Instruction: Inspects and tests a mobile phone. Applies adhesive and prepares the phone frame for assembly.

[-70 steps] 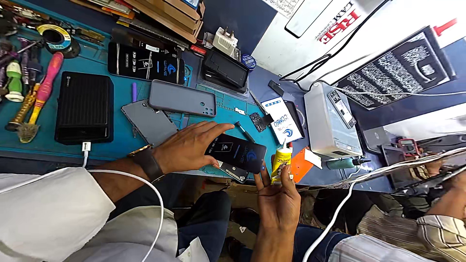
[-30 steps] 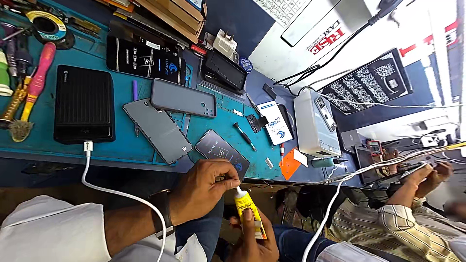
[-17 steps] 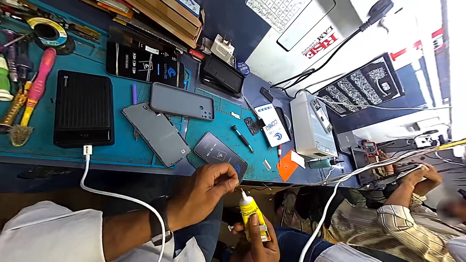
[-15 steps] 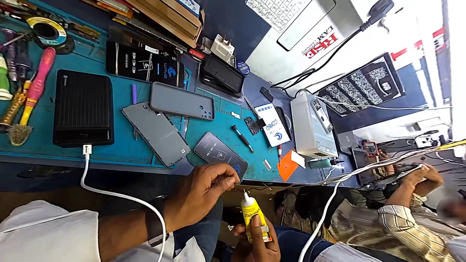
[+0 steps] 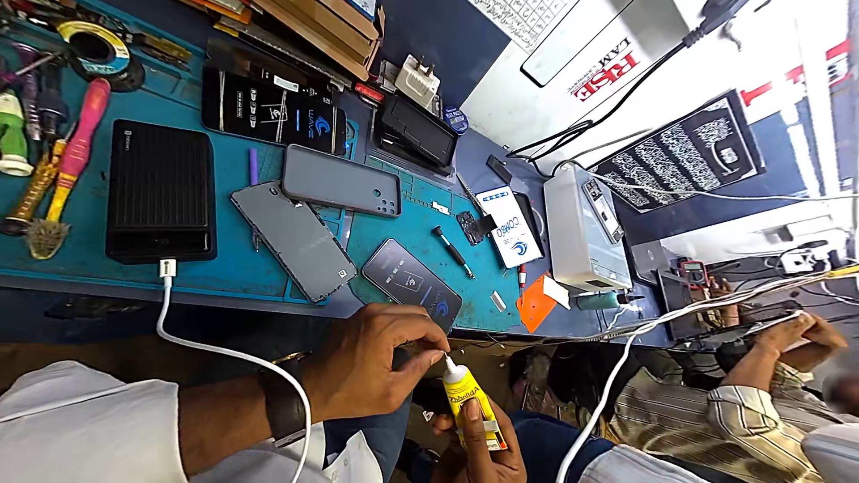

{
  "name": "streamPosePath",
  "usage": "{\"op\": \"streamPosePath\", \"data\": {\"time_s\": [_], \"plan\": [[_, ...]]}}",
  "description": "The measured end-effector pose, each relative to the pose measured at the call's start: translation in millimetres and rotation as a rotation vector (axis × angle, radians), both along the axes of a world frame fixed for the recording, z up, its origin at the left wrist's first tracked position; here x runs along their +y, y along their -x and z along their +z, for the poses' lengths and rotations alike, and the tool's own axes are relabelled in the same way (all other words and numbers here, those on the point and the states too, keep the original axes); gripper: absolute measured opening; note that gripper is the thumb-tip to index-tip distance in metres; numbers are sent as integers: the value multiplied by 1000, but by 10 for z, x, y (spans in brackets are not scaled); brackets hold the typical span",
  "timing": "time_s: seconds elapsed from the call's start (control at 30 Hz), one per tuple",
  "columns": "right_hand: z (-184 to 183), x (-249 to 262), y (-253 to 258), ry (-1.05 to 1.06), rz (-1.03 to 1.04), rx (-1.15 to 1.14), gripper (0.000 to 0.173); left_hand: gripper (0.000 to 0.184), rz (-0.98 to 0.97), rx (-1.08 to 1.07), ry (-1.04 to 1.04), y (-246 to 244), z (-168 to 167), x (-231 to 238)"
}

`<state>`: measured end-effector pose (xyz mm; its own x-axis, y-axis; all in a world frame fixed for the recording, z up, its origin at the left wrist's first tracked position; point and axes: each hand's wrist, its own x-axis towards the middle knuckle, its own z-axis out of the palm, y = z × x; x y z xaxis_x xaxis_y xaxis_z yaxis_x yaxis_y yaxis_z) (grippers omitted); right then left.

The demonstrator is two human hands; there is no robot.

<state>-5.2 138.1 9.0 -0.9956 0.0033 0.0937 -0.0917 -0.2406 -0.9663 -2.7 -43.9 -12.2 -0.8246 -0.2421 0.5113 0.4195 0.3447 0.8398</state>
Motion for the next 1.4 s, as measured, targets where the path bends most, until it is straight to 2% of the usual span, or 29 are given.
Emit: {"op": "streamPosePath", "data": {"time_s": [0.67, 1.13, 1.4], "plan": [[6, -39, -75, -171, -53, 125, 16, 16, 179, 54, 262, -37, -33, 56], [8, 84, -53, -337, 6, 190, 16, 19, 102, 32, 402, -126, -137, 14], [-8, 199, 21, -477, 114, 295, 17, 21, 44, 20, 454, -187, -209, -36]]}}
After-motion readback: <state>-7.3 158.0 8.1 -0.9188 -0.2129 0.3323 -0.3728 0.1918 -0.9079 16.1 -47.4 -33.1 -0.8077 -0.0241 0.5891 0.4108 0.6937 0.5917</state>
